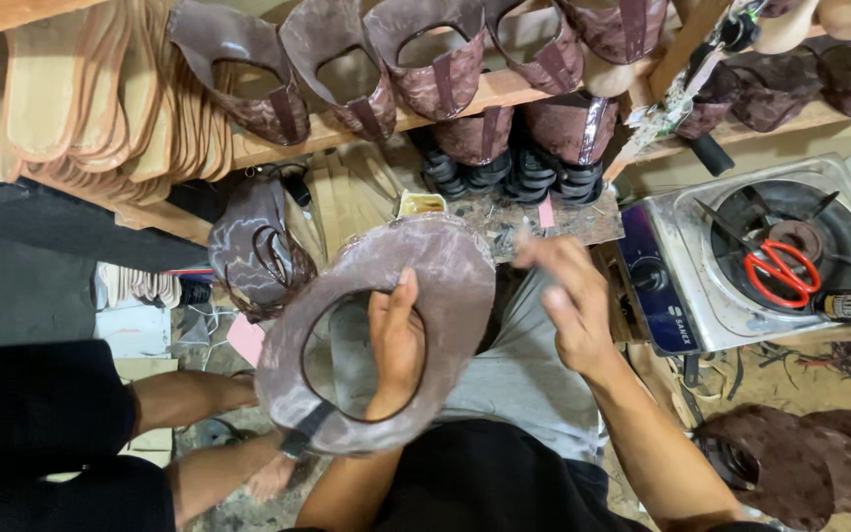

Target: The person sits on the floor of a sandal workshop and applies yellow adhesive from a container to the edges of sandal upper straps, pressing and folding the strap edges by hand. They place completed uppers on a wooden shelf rack and pick up the next upper to repeat the gluing.

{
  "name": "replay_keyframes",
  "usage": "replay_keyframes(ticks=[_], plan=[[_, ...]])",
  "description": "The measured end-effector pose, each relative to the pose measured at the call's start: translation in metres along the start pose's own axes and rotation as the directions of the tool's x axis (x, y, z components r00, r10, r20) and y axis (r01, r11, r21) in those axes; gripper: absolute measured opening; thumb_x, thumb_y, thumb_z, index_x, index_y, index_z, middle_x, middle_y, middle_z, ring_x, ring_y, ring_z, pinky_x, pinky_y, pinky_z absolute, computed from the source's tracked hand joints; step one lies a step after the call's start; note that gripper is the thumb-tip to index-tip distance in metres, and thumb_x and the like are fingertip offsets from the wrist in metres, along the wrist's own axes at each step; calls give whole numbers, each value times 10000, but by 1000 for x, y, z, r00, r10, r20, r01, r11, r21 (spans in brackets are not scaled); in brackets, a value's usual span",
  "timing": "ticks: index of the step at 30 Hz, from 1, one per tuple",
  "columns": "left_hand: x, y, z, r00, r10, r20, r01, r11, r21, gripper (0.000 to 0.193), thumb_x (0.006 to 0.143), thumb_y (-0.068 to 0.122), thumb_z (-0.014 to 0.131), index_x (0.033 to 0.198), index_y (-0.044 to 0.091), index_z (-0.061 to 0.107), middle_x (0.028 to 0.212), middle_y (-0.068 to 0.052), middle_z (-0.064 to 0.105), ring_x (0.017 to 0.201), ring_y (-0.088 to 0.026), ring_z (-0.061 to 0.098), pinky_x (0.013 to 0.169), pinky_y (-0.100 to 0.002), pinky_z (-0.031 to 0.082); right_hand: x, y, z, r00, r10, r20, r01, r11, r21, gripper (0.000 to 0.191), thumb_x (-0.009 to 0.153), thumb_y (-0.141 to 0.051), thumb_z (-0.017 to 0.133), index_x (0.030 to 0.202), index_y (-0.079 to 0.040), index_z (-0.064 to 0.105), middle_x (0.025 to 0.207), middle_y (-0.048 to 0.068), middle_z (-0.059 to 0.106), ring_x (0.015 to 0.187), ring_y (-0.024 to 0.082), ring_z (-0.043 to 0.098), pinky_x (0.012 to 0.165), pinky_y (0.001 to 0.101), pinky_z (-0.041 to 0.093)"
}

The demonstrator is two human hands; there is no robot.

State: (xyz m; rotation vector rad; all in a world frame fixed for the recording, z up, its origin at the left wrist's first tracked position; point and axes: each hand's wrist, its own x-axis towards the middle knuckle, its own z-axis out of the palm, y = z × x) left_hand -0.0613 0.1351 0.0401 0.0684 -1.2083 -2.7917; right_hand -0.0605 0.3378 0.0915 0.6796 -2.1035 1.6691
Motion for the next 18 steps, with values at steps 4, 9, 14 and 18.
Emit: replay_keyframes(ticks=[4, 9, 14, 18], plan=[[-8, -9, -5, 993, -118, -21, 119, 990, 75, 274, 1056, 138, 583, 1244, -51, 646, 1175, -94, 697, 1081, -181, 629, 969, -351, 486, 7, 9, 27, 917, 372, 144, -392, 772, 501, 955, 939, -126, 761, 1701, -144, 185, 956, 48, 572, 900, 138, 553, 824, 310, 469], [-2, 5, -35, 967, -226, -122, 218, 973, -76, 267, 962, 67, 642, 1207, -39, 651, 1184, -94, 700, 1110, -195, 646, 1019, -360, 491, 33, 55, 47, 942, 327, 81, -337, 923, 189, 672, 1001, -143, 660, 1585, -83, 332, 958, 51, 609, 906, 141, 593, 858, 314, 496], [0, 27, -72, 979, -150, -135, 139, 987, -86, 261, 970, 20, 643, 1226, -29, 644, 1213, -90, 686, 1150, -187, 629, 1059, -349, 469, 40, 115, 84, 910, 219, 351, 78, 742, -666, 550, 898, -416, 714, 1263, -12, 641, 1121, 203, 602, 1094, 355, 514, 932, 493, 412], [-3, 28, -80, 971, -147, -189, 137, 988, -64, 250, 968, 23, 630, 1208, -40, 654, 1207, -89, 696, 1148, -182, 637, 1054, -336, 469, 36, 151, 131, 876, 124, 466, 324, 564, -760, 550, 831, -522, 703, 1025, -10, 758, 1199, 215, 598, 1182, 356, 464, 971, 519, 338]])
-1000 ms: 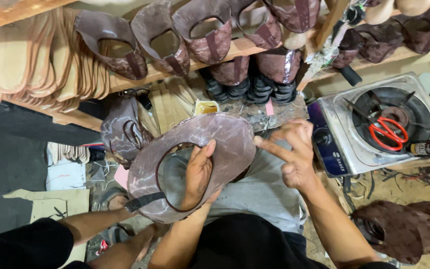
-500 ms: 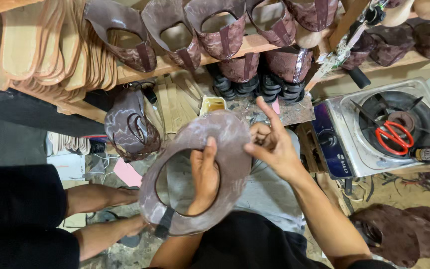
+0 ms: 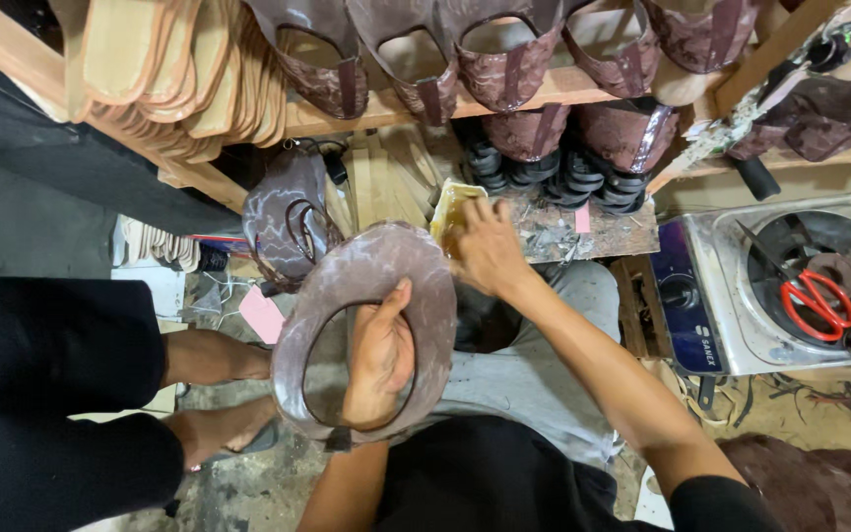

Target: The person sits on the floor of a sandal workshop and applies yellow adhesive from a container to the edges of sandal upper straps, pressing and folding the strap edges by hand. They place completed uppers on a wooden shelf rack and pick up the next upper to repeat the gluing.

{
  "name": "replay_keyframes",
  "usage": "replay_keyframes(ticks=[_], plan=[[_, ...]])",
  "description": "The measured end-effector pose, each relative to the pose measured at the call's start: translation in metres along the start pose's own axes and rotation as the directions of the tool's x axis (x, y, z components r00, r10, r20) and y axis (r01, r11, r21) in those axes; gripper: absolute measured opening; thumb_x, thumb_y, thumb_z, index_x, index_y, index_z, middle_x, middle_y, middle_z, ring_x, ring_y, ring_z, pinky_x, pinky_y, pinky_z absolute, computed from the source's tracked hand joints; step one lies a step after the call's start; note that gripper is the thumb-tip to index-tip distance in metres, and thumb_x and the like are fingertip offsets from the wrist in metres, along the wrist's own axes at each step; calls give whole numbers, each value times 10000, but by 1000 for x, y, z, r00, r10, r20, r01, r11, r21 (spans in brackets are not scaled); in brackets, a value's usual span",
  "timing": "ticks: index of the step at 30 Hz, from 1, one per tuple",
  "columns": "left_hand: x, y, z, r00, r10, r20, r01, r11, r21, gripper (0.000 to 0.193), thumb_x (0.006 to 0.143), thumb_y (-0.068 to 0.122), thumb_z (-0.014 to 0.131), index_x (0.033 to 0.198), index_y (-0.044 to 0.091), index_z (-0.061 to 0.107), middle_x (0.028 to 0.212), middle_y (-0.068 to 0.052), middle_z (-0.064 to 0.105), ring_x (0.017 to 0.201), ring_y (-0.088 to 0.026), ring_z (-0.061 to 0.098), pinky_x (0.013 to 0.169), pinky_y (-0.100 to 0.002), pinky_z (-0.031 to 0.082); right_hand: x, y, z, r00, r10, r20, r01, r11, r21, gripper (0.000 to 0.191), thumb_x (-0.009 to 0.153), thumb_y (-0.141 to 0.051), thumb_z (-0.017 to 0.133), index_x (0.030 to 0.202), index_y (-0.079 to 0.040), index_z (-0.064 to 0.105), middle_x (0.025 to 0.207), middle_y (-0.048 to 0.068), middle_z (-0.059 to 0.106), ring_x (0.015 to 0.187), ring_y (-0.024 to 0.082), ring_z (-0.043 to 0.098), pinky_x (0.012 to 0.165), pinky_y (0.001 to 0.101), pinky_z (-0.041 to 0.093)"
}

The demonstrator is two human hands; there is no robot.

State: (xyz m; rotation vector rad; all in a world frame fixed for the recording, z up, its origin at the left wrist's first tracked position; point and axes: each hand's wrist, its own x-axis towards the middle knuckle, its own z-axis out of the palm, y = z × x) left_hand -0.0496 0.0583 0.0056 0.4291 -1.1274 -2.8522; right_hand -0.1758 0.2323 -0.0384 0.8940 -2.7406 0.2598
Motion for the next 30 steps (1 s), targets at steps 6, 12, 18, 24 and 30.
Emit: replay_keyframes(ticks=[6, 12, 18, 24, 30], plan=[[-3, 5, 3, 999, -30, -21, 29, 998, -56, 247, 984, 41, 627, 1209, -57, 651, 1198, -98, 696, 1136, -182, 643, 1043, -339, 486, 12, -1, 3, 998, -34, 48, 36, 998, -46, 441, 765, -455, 715, 936, -55, 792, 1172, 153, 624, 1188, 341, 472, 1000, 533, 324], [-4, 11, 16, 996, -68, 60, 72, 994, -80, 274, 971, 34, 634, 1237, -32, 633, 1214, -97, 689, 1140, -189, 640, 1042, -345, 484, -14, 1, -83, 988, 152, 0, -148, 964, 219, 425, 948, -469, 611, 951, -89, 803, 1040, 147, 658, 1096, 306, 531, 1033, 533, 308], [-10, -1, 40, 984, -147, 99, 156, 984, -90, 294, 965, 13, 634, 1258, -21, 625, 1239, -79, 677, 1181, -170, 620, 1078, -320, 452, -58, 1, -144, 932, 306, -197, 68, 384, 921, 744, 1106, -598, 276, 1134, 2, 715, 1106, 149, 639, 1118, 249, 558, 1079, 414, 362], [-16, -15, 59, 966, -189, 179, 202, 978, -56, 331, 958, 12, 624, 1288, -10, 601, 1259, -68, 668, 1193, -152, 615, 1080, -311, 455, -82, 0, -134, 934, 311, -175, 135, 144, 980, 928, 1092, -682, 179, 1249, 76, 690, 1129, 141, 598, 1118, 244, 523, 1082, 384, 362], [-17, -10, 61, 972, -152, 178, 170, 981, -93, 302, 1004, 15, 612, 1296, -59, 594, 1269, -105, 667, 1201, -181, 620, 1081, -332, 463, -103, 0, -128, 913, 336, -233, 176, 191, 966, 973, 1115, -704, 143, 1143, 48, 760, 1066, 111, 547, 1080, 232, 509, 1082, 360, 349]])
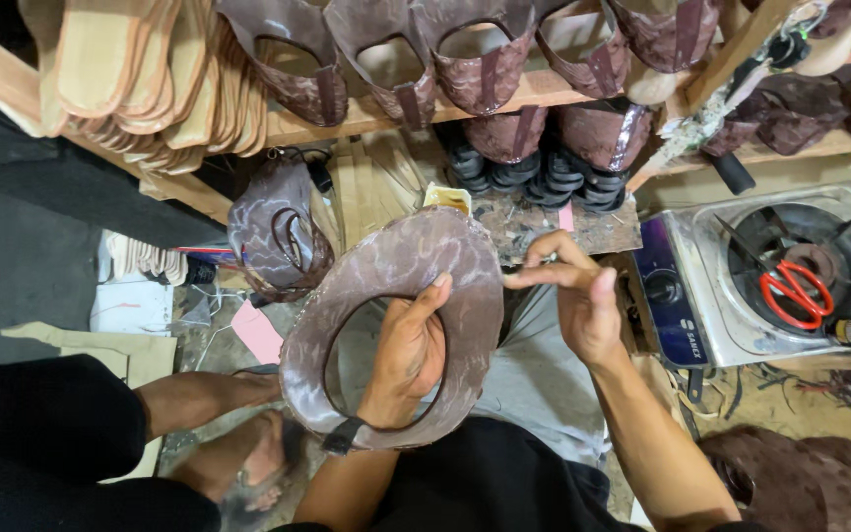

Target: The person sits on the floor of a sandal workshop and applies yellow adhesive from a container to the edges of sandal upper straps, pressing and folding the strap edges by hand. They place completed uppers on a wooden shelf rack and pick up the next upper to repeat the gluing.

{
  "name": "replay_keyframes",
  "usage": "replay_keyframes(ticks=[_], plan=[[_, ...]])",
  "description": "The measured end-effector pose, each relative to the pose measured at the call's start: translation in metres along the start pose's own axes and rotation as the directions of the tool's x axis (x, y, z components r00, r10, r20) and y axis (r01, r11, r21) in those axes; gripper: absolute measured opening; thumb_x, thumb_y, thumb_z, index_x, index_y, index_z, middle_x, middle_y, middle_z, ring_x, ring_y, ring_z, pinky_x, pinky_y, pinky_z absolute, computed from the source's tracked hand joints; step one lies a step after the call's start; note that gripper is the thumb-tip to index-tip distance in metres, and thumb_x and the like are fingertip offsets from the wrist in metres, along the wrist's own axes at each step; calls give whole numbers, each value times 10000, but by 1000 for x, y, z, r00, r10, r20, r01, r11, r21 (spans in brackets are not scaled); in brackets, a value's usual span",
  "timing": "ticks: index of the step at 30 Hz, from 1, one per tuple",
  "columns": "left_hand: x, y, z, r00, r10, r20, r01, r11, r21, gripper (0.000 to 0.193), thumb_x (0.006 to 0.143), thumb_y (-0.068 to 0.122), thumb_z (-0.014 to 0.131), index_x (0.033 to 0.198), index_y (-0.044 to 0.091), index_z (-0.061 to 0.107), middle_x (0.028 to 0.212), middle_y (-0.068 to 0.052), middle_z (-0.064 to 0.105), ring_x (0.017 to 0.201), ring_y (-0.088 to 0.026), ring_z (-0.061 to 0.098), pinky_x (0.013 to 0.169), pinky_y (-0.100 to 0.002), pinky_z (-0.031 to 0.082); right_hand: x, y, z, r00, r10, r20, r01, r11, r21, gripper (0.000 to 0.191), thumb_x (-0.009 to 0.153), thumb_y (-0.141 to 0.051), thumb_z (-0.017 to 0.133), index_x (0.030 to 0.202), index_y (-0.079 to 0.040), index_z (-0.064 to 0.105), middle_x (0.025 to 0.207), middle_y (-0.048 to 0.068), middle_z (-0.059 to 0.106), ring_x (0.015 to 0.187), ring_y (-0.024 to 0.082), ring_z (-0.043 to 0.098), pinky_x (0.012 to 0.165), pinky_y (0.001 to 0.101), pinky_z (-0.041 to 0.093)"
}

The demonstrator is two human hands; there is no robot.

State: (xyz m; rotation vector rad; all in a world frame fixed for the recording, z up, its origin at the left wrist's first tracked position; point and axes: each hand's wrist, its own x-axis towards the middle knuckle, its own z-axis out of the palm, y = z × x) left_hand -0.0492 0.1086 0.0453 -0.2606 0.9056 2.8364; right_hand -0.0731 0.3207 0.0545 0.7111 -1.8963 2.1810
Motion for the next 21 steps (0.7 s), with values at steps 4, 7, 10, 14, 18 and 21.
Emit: replay_keyframes(ticks=[4, 7, 10, 14, 18, 21], plan=[[-2, -7, 9, 999, -28, 35, 30, 998, -53, 291, 1003, 1, 585, 1294, -13, 593, 1264, -90, 659, 1192, -183, 618, 1067, -347, 473, -1, -5, -2, 999, -41, -4, 40, 986, -160, 960, 1072, -721, 188, 1251, 66, 708, 1127, 127, 566, 1127, 257, 526, 1089, 391, 381], [0, -8, 14, 999, -10, 51, 15, 996, -92, 288, 1015, 4, 571, 1301, -23, 591, 1279, -105, 652, 1198, -196, 616, 1073, -352, 475, -2, -10, 1, 996, -90, 14, 90, 940, -328, 945, 1082, -699, 162, 1200, 48, 730, 1035, 121, 607, 1047, 251, 528, 1066, 411, 355], [2, -7, 16, 999, 48, -2, -48, 996, -79, 296, 1012, 9, 563, 1306, -22, 587, 1284, -102, 649, 1204, -193, 614, 1086, -350, 468, -6, -13, 4, 991, -132, 2, 129, 961, -245, 908, 1090, -684, 179, 1129, 0, 775, 995, 106, 609, 1067, 256, 511, 1065, 416, 399], [3, -10, 16, 999, 39, -4, -39, 999, -1, 299, 1027, 22, 557, 1317, -45, 582, 1303, -111, 650, 1219, -192, 611, 1100, -353, 449, -11, -12, 2, 990, -136, -32, 124, 960, -250, 892, 1092, -683, 205, 1194, 27, 736, 1052, 120, 615, 1090, 269, 515, 1077, 422, 384], [9, -15, 10, 987, 159, 11, -159, 987, 23, 319, 1002, 31, 569, 1315, -27, 583, 1309, -98, 649, 1221, -181, 606, 1105, -350, 449, -14, -14, 5, 993, -119, -9, 114, 963, -246, 864, 1103, -644, 234, 1120, 32, 772, 998, 111, 624, 1033, 274, 532, 1113, 447, 390], [15, -17, 0, 961, 276, 11, -276, 959, 70, 259, 1050, 49, 588, 1263, -93, 627, 1325, -132, 654, 1240, -183, 594, 1123, -339, 435, -18, -21, 16, 993, -107, -41, 104, 993, -53, 713, 1109, -575, 335, 1193, 1, 746, 1053, 106, 640, 1043, 241, 569, 1064, 396, 418]])
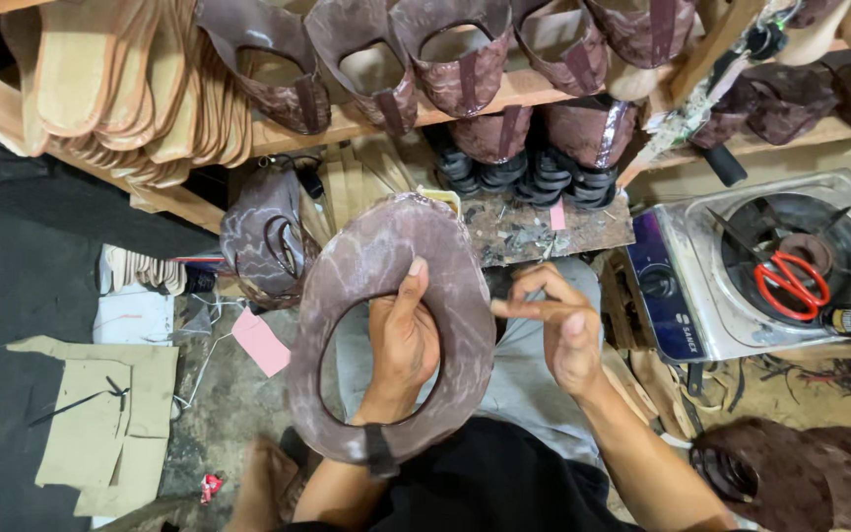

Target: The person sits on the floor of a sandal workshop and applies yellow adhesive from a container to the edges of sandal upper straps, pressing and folding the strap edges by hand. They place completed uppers on a wooden shelf rack and pick up the next upper to repeat the gluing.

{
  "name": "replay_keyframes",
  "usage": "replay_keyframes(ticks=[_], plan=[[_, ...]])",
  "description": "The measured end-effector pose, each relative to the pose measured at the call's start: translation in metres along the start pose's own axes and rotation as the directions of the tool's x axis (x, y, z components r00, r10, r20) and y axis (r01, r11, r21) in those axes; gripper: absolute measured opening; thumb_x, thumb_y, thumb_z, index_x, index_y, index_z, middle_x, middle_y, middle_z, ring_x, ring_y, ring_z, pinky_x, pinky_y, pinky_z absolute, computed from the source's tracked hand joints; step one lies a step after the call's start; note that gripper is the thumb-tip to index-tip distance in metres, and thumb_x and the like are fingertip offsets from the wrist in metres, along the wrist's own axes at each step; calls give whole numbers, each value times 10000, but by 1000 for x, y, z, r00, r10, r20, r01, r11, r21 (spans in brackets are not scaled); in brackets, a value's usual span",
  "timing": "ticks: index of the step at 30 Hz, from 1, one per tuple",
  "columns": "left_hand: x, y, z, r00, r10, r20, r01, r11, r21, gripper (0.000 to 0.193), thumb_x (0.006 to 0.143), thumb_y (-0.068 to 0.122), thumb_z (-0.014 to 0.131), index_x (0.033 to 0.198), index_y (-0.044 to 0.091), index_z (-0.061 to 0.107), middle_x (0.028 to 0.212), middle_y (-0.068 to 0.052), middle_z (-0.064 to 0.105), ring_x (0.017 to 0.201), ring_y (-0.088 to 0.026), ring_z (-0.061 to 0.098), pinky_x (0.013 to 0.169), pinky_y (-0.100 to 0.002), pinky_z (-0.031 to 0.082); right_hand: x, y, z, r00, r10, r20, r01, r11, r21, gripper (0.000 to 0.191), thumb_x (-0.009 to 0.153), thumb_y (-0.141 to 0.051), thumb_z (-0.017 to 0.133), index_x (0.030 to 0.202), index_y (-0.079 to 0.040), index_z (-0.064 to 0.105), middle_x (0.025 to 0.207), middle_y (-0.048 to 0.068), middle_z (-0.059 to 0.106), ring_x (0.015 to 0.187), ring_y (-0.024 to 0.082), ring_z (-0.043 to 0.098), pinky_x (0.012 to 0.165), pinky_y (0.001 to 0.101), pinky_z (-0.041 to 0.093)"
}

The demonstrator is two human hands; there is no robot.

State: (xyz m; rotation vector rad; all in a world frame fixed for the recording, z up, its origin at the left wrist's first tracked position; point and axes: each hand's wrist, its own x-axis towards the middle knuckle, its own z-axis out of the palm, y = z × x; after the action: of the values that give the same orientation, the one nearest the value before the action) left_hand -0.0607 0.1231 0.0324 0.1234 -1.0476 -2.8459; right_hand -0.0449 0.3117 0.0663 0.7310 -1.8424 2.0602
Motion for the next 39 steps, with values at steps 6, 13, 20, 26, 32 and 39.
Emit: replay_keyframes(ticks=[6, 13, 20, 26, 32, 39], plan=[[-5, -6, -2, 978, -207, -34, 204, 900, 386, 323, 1129, 124, 712, 1011, -164, 626, 933, -100, 551, 818, -192, 415, 695, -395, 357, 2, -13, 4, 924, 378, -54, -367, 917, 156, 804, 872, -25, 741, 1581, -25, 363, 980, 39, 585, 931, 116, 553, 825, 265, 456], [-8, 21, 19, 902, -429, 39, 337, 759, 557, 183, 916, 195, 681, 815, 42, 684, 760, 72, 613, 682, -25, 518, 613, -233, 412, 5, -11, -9, 979, 198, -48, -202, 973, -107, 497, 987, 37, 622, 1477, -7, 557, 1142, 66, 595, 1076, 153, 575, 1007, 294, 463], [-11, 21, 21, 974, -182, 138, -20, 535, 845, 568, 997, 316, 696, 558, 52, 450, 561, 82, 367, 531, -41, 329, 442, -304, 255, 5, -11, -8, 994, 99, 49, -65, 882, -467, 440, 911, 52, 646, 1333, -71, 668, 1102, 87, 598, 1007, 203, 602, 888, 313, 497], [-10, 29, 19, 991, -126, 53, 31, 584, 811, 558, 1004, 329, 678, 572, 87, 421, 577, 89, 353, 549, -29, 302, 446, -302, 229, 0, -18, 2, 987, -136, 90, 163, 785, -598, 528, 748, 114, 639, 1198, -136, 760, 975, 67, 583, 956, 235, 571, 879, 363, 474], [-10, 32, 20, 991, -127, 28, 58, 627, 777, 548, 1015, 316, 671, 592, 88, 406, 598, 84, 359, 555, -37, 293, 451, -309, 215, 2, -15, 4, 985, -141, 100, 173, 786, -594, 506, 750, 117, 661, 1197, -103, 753, 1019, 93, 612, 986, 243, 586, 889, 356, 466], [-1, 31, 7, 999, -16, -31, 34, 521, 853, 413, 1073, 287, 611, 750, 28, 601, 651, 50, 490, 631, -62, 441, 552, -288, 402, -10, -10, 33, 914, 399, 68, -404, 908, 112, 853, 835, 106, 674, 1593, -111, 347, 1052, 68, 591, 899, 144, 569, 784, 294, 484]])
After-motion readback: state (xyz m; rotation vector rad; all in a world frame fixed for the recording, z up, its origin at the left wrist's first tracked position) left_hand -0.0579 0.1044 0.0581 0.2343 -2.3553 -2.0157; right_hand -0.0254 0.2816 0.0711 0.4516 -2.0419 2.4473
